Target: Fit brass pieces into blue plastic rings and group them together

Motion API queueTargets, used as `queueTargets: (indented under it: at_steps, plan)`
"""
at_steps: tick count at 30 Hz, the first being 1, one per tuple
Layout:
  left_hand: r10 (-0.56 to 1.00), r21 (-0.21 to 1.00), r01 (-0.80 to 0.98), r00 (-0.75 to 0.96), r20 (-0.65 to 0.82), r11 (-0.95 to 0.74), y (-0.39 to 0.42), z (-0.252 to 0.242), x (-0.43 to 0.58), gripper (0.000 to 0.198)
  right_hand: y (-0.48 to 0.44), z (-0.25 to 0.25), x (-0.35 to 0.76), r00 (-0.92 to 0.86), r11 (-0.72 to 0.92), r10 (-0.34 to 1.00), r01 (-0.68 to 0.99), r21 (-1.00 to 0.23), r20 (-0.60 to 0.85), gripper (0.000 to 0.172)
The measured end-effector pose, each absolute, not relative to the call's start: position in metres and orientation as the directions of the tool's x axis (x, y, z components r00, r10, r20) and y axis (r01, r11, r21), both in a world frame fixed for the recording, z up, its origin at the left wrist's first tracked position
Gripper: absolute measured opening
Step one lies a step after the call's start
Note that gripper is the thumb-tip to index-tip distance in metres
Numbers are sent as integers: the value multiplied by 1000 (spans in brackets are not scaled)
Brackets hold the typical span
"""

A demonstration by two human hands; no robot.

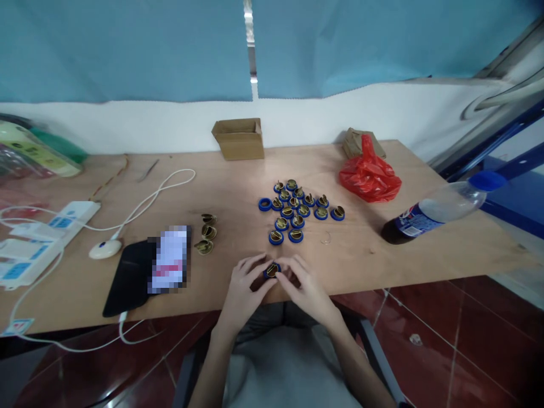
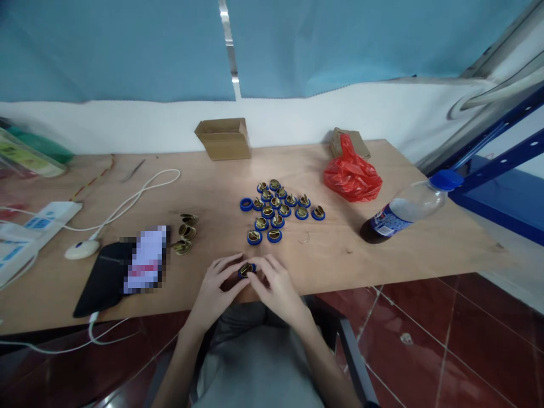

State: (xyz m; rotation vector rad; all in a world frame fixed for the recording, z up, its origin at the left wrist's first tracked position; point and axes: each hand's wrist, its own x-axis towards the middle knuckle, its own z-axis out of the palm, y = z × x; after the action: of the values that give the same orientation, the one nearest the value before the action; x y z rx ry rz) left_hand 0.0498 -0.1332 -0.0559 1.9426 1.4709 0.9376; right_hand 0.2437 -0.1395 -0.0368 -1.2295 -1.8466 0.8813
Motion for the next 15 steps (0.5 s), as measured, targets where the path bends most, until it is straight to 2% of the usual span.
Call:
queueTargets:
  at_steps: [2, 4, 8, 11, 15]
  plan:
    - [965, 737, 623, 164, 203, -260, -136, -56, 50, 30, -136, -39, 236, -321, 349, 923, 464, -814, 213, 20]
    - [973, 782, 581, 160, 165, -228, -140, -56, 48, 35, -132, -42, 232, -329, 375, 916, 508, -775, 228, 18]
    - [991, 953, 300, 132, -10, -31, -143, -53, 45, 49, -131, -43, 235, -327, 439, 892, 472, -765, 311, 20]
    - [971, 983, 137, 184, -150, 126, -142, -48, 47, 40, -137, -41, 238, -290, 486, 872, 420, -767, 394, 20]
    - [966, 984, 24, 190, -177, 176, -138, -44, 53, 36, -144, -37, 239, -259, 498, 866, 381, -779, 427, 18]
